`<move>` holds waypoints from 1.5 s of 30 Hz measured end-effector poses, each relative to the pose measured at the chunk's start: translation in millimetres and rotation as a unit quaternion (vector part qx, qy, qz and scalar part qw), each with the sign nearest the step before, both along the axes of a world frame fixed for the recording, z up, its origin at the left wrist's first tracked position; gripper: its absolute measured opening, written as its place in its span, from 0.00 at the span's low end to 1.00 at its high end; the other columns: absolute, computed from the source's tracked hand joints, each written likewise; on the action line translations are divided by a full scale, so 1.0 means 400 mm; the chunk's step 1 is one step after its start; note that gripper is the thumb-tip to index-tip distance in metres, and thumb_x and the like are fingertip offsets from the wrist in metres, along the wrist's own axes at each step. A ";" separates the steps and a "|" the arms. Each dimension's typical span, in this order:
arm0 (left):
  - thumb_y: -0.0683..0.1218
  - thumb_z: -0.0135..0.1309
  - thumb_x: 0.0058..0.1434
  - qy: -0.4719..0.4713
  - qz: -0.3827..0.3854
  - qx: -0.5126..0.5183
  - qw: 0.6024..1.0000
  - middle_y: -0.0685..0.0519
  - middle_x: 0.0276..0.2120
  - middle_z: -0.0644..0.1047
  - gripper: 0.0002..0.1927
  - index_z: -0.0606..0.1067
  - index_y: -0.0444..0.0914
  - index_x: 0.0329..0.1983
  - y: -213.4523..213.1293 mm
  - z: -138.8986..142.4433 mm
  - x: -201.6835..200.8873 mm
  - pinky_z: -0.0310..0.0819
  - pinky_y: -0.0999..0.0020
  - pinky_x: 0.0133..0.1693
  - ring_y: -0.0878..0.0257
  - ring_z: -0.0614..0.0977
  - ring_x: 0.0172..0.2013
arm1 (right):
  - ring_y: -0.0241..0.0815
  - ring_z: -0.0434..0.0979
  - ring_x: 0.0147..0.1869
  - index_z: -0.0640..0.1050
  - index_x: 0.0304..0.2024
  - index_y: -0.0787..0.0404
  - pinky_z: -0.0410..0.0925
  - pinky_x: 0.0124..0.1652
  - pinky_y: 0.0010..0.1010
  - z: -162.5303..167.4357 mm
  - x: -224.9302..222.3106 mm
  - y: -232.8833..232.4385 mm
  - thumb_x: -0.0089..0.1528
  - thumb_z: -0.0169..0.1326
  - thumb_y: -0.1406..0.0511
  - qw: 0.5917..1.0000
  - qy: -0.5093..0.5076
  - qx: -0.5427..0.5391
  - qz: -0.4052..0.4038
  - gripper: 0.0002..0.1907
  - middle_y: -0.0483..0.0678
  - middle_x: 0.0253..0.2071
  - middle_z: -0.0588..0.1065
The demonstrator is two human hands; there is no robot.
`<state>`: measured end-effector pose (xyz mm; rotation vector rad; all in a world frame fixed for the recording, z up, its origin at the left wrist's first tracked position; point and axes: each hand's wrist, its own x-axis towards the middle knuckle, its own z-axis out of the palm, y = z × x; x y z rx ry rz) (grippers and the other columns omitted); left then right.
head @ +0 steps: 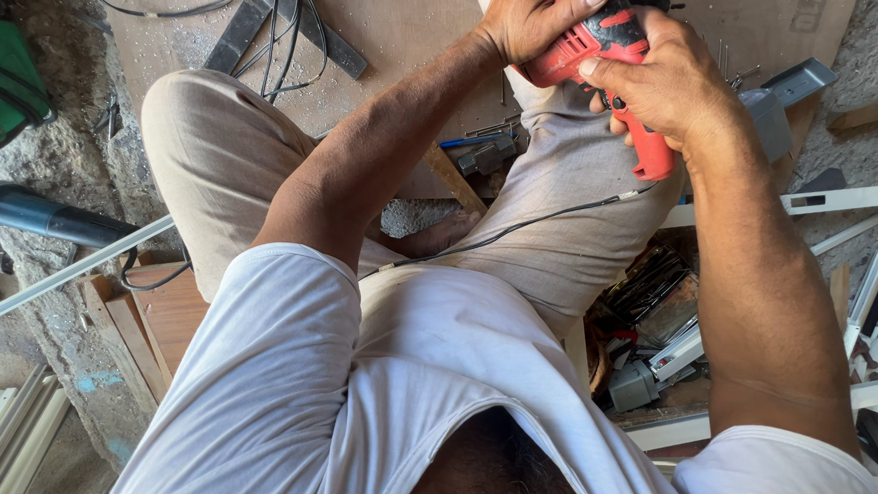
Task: The person assembles white window frame components by hand, using a power drill and a hammer to secure parts together. They handle profile pieces, corner connectors, and screws, aligning and fastening them while seated on the floor.
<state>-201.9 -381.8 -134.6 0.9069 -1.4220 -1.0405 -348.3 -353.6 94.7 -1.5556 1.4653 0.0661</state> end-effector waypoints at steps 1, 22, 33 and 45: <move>0.68 0.50 0.72 0.011 -0.006 0.000 1.000 0.52 0.29 0.83 0.30 0.80 0.36 0.40 0.000 -0.001 -0.001 0.84 0.65 0.35 0.64 0.86 0.31 | 0.33 0.74 0.22 0.73 0.58 0.63 0.67 0.18 0.28 0.001 0.001 0.000 0.64 0.63 0.62 1.000 0.007 -0.001 0.001 0.23 0.48 0.30 0.78; 0.66 0.52 0.72 0.039 -0.010 0.008 0.999 0.51 0.30 0.83 0.29 0.80 0.35 0.42 0.014 -0.003 0.001 0.84 0.65 0.36 0.64 0.86 0.33 | 0.32 0.80 0.30 0.74 0.55 0.64 0.71 0.21 0.27 -0.006 -0.001 0.003 0.63 0.64 0.63 0.999 -0.016 -0.034 0.029 0.22 0.47 0.35 0.79; 0.64 0.53 0.72 0.056 -0.008 0.011 0.998 0.51 0.29 0.82 0.27 0.80 0.35 0.40 0.021 0.003 0.009 0.82 0.65 0.35 0.65 0.84 0.32 | 0.34 0.76 0.24 0.74 0.54 0.62 0.69 0.20 0.29 0.001 0.007 0.001 0.63 0.64 0.62 0.999 0.027 -0.027 0.023 0.21 0.47 0.31 0.78; 0.62 0.53 0.72 0.069 -0.005 0.004 0.998 0.51 0.30 0.83 0.25 0.80 0.35 0.41 0.030 0.004 0.011 0.82 0.65 0.37 0.64 0.84 0.33 | 0.34 0.75 0.24 0.74 0.55 0.62 0.68 0.20 0.29 0.007 0.016 0.006 0.62 0.64 0.61 0.998 0.033 -0.035 0.037 0.22 0.47 0.30 0.78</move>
